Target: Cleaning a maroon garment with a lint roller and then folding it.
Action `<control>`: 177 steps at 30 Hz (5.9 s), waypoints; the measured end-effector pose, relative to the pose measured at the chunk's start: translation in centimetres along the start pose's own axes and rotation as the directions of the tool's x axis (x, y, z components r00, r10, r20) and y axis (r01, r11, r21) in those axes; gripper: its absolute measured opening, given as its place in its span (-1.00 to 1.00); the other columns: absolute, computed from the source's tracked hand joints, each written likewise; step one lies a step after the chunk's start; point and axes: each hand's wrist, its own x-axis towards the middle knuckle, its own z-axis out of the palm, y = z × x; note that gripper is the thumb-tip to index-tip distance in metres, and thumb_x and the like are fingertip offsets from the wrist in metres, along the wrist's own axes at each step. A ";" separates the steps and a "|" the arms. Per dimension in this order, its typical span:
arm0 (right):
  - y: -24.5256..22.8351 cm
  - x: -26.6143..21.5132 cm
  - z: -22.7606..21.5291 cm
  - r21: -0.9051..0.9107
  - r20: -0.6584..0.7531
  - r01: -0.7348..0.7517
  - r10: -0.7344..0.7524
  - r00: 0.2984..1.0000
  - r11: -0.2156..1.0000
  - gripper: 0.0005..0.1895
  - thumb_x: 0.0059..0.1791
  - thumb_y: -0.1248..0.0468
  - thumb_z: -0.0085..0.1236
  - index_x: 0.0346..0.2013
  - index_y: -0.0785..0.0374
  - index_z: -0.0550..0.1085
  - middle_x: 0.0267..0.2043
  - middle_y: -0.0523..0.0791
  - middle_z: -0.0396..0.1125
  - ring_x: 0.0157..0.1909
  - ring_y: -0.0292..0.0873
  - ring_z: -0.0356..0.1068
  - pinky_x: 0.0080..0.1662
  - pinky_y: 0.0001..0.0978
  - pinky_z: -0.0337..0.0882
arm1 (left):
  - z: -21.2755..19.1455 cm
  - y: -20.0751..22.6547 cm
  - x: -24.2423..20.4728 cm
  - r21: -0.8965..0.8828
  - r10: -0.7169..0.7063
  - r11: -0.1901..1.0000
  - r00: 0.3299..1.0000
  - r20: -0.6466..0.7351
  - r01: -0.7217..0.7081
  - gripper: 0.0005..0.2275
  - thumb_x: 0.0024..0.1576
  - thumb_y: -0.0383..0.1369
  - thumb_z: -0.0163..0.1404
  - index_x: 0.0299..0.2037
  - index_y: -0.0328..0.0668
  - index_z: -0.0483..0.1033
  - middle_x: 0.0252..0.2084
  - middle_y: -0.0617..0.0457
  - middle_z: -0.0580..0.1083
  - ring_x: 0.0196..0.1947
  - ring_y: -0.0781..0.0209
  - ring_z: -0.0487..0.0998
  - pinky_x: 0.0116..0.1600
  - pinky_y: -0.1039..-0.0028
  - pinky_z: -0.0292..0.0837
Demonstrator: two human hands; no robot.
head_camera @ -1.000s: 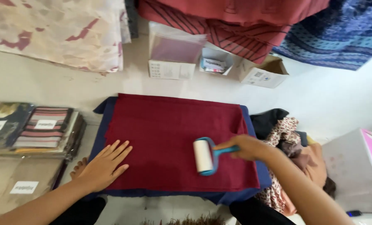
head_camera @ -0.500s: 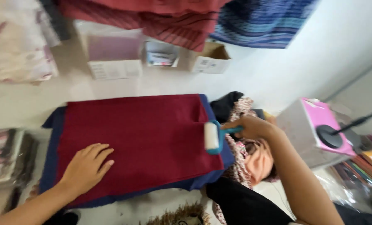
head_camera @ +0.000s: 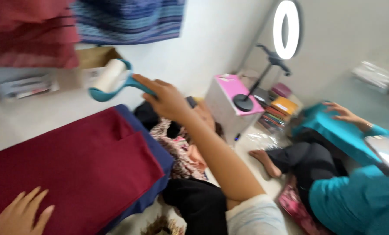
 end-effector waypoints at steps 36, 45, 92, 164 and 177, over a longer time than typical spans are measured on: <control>-3.8 10.6 5.8 0.225 -0.022 -0.401 0.416 0.909 0.888 -0.51 -0.07 0.29 0.20 0.17 0.35 0.50 -0.49 0.01 0.44 -0.70 -0.13 0.31 -0.58 -0.32 0.39 | -5.3 -6.7 -19.6 -0.646 -0.407 0.747 0.877 -0.255 0.159 -0.52 0.15 -0.05 -0.06 0.26 0.00 0.39 0.43 0.07 0.28 0.48 -0.05 0.19 0.44 0.15 0.11; 2.3 4.4 5.4 0.412 -0.237 -0.088 0.200 0.951 0.907 -0.78 0.15 0.54 -0.13 -0.06 0.42 0.51 -0.26 -0.05 0.41 -0.37 -0.20 0.32 -0.30 -0.40 0.43 | -6.2 -8.4 -23.2 -0.614 -0.140 0.760 0.869 -0.474 -0.212 -0.69 0.04 -0.13 0.15 -0.03 0.07 0.56 0.19 0.19 0.44 0.33 0.15 0.38 0.27 0.32 0.35; 6.3 -8.9 16.9 0.289 0.626 -0.801 0.530 0.572 0.523 -0.59 0.12 0.33 0.04 0.21 0.54 0.48 0.03 0.13 0.47 -0.02 0.00 0.38 0.04 -0.25 0.31 | -9.7 -10.5 -26.7 -0.858 -0.185 0.507 0.983 -0.021 0.078 -0.47 -0.11 -0.14 0.32 0.08 0.00 0.49 0.02 0.06 0.55 0.02 0.11 0.56 0.13 0.34 0.44; 12.8 2.0 25.9 0.120 0.397 -0.065 0.013 0.918 0.991 -0.79 -0.18 0.31 0.35 -0.28 0.28 0.60 0.24 -0.20 0.38 0.14 -0.08 0.42 0.18 -0.31 0.40 | -1.1 -18.0 -5.4 -0.738 -0.498 0.655 0.828 -0.258 0.164 -0.78 -0.01 -0.24 0.17 -0.18 -0.02 0.60 0.04 0.21 0.56 0.00 0.12 0.59 0.09 0.37 0.48; 9.3 -6.5 10.4 0.402 0.887 -0.643 -0.451 0.096 0.652 -0.81 -0.14 0.53 0.12 -0.27 0.38 0.59 -0.31 -0.07 0.47 -0.28 -0.18 0.39 -0.14 -0.46 0.38 | 19.1 -19.0 -13.8 -0.799 0.379 -0.345 0.852 0.361 0.492 -0.27 0.20 -0.61 0.27 0.49 -0.14 0.04 0.56 0.00 0.10 0.53 0.20 0.19 0.50 0.36 0.15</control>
